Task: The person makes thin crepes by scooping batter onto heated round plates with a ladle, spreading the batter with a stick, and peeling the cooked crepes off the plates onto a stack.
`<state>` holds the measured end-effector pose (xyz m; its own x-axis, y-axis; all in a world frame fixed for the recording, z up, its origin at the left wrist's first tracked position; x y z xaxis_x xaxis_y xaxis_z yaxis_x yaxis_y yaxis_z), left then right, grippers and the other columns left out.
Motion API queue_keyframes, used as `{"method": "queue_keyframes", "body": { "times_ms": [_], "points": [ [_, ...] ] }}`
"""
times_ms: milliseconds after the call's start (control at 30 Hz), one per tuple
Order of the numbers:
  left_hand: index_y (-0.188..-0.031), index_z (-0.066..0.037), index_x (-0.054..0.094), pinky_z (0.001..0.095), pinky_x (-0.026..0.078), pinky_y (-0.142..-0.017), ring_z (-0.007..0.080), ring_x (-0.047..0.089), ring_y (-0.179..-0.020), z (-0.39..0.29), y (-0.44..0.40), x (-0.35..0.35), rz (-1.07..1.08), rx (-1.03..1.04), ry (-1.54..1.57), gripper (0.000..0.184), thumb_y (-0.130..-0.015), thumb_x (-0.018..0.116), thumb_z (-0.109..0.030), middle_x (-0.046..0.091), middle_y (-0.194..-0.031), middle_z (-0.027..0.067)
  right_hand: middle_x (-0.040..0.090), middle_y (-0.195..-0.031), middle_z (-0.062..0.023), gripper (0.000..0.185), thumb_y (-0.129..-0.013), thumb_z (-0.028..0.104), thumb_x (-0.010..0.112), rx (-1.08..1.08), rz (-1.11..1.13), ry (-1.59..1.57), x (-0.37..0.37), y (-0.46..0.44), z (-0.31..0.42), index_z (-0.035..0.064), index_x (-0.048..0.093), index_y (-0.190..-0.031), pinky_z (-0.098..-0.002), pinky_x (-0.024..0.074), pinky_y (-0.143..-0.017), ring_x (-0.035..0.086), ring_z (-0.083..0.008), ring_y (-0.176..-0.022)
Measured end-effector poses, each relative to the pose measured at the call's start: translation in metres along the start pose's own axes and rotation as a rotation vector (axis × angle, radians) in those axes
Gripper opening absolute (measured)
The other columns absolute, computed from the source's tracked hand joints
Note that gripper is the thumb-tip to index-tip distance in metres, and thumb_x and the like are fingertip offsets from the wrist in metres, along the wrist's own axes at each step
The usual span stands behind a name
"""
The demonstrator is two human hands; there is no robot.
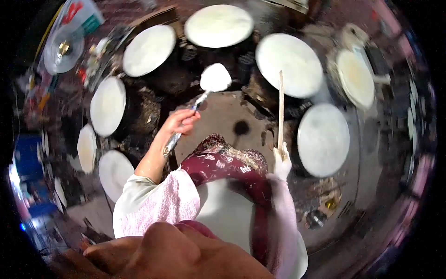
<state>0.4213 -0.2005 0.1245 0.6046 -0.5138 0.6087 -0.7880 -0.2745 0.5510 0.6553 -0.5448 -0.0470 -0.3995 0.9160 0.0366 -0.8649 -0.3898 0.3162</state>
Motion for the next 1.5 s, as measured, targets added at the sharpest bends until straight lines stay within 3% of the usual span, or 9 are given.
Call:
{"method": "queue_keyframes", "body": {
  "times_ms": [333, 400, 533, 767, 800, 933, 1100, 1367, 1500],
  "points": [
    [-0.105, 0.002, 0.059, 0.0229, 0.026, -0.040, 0.0053, 0.031, -0.038, -0.045, 0.114, -0.127, -0.201, 0.294, 0.367, 0.027, -0.101, 0.042, -0.018, 0.041, -0.064, -0.0034, 0.063, -0.125, -0.0099, 0.058, -0.086, 0.027, 0.070, -0.140, 0.555, 0.940, 0.324, -0.033, 0.115, 0.0046, 0.050, -0.136, -0.0260, 0.0447, -0.094, 0.062, -0.0167, -0.109],
    [-0.106, 0.003, 0.059, 0.0222, 0.026, -0.041, 0.0055, 0.030, -0.037, -0.048, 0.130, -0.146, -0.177, 0.408, 0.442, 0.029, -0.101, 0.041, -0.019, 0.040, -0.064, -0.0043, 0.066, -0.118, -0.0126, 0.062, -0.087, 0.036, 0.068, -0.442, 0.629, 0.828, 0.362, -0.061, 0.087, 0.0113, 0.047, -0.139, -0.0310, 0.0487, -0.087, 0.066, -0.0221, -0.101],
    [-0.104, 0.003, 0.058, 0.0195, 0.023, -0.038, 0.0036, 0.029, -0.039, -0.084, 0.161, -0.125, -0.735, 0.452, 0.594, 0.026, -0.098, 0.047, -0.019, 0.041, -0.063, -0.0050, 0.066, -0.091, -0.0152, 0.063, -0.087, 0.045, 0.061, -0.669, 0.951, 1.240, 0.450, -0.073, 0.105, 0.0245, 0.042, -0.143, -0.0437, 0.0509, -0.069, 0.065, -0.0345, -0.079],
    [-0.108, 0.002, 0.050, 0.0206, 0.023, -0.032, 0.0042, 0.032, -0.033, -0.048, 0.182, -0.112, -0.396, 1.066, 0.979, 0.026, -0.103, 0.037, -0.019, 0.042, -0.066, -0.0024, 0.063, -0.083, -0.0185, 0.061, -0.087, 0.047, 0.059, -0.945, 1.219, 1.361, 0.636, -0.092, 0.073, 0.0203, 0.045, -0.139, -0.0473, 0.0503, -0.061, 0.064, -0.0363, -0.072],
    [-0.110, 0.005, 0.050, 0.0212, 0.025, -0.032, 0.0048, 0.033, -0.034, -0.048, 0.188, -0.100, -0.567, 1.061, 1.019, 0.029, -0.103, 0.034, -0.017, 0.044, -0.069, -0.0015, 0.064, -0.085, -0.0187, 0.060, -0.087, 0.048, 0.059, -0.955, 1.230, 1.307, 0.661, -0.090, 0.066, 0.0197, 0.045, -0.138, -0.0479, 0.0502, -0.062, 0.064, -0.0378, -0.074],
    [-0.116, 0.010, 0.052, 0.0208, 0.026, -0.032, 0.0061, 0.032, -0.035, -0.036, 0.197, -0.075, -0.697, 1.284, 1.124, 0.035, -0.103, 0.032, -0.016, 0.044, -0.071, 0.0008, 0.065, -0.086, -0.0184, 0.052, -0.090, 0.046, 0.056, -0.841, 1.442, 0.992, 0.784, -0.078, 0.032, 0.0173, 0.053, -0.133, -0.0481, 0.0492, -0.063, 0.065, -0.0360, -0.072],
    [-0.114, 0.014, 0.051, 0.0182, 0.026, -0.031, 0.0057, 0.031, -0.035, -0.005, 0.219, -0.034, -0.986, 1.457, 1.143, 0.033, -0.102, 0.036, -0.012, 0.044, -0.069, 0.0035, 0.066, -0.097, -0.0126, 0.066, -0.074, 0.051, 0.074, 0.081, 1.695, 0.717, 0.912, 0.013, 0.015, -0.0006, 0.060, -0.113, -0.0358, 0.0470, -0.078, 0.062, -0.0234, -0.089],
    [-0.117, 0.016, 0.044, 0.0203, 0.031, -0.036, 0.0058, 0.038, -0.037, 0.063, 0.276, -0.006, -1.276, 1.635, 1.232, 0.037, -0.103, 0.034, -0.016, 0.045, -0.072, 0.0029, 0.068, -0.102, -0.0182, 0.047, -0.073, 0.027, 0.073, -0.823, 1.462, 0.785, 0.988, 0.090, -0.027, 0.0043, 0.060, -0.112, -0.0391, 0.0502, -0.084, 0.066, -0.0331, -0.094],
    [-0.114, 0.012, 0.047, 0.0178, 0.028, -0.037, 0.0032, 0.037, -0.038, 0.110, 0.319, -0.014, -1.504, 1.522, 1.232, 0.030, -0.101, 0.039, -0.014, 0.041, -0.067, -0.0023, 0.068, -0.103, -0.0176, 0.043, -0.077, 0.022, 0.072, -1.141, 1.478, 0.638, 0.947, 0.175, 0.049, 0.0066, 0.059, -0.115, -0.0386, 0.0506, -0.083, 0.066, -0.0332, -0.093]
  ]
}}
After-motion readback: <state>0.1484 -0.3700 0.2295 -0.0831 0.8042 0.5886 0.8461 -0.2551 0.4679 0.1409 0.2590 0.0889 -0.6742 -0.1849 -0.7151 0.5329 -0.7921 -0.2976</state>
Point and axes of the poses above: each hand's wrist, its own y-axis away from the middle knuckle, its own x-axis out of the palm, z = x × y, the point moved 1 cm from there along -y, towards the middle knuckle
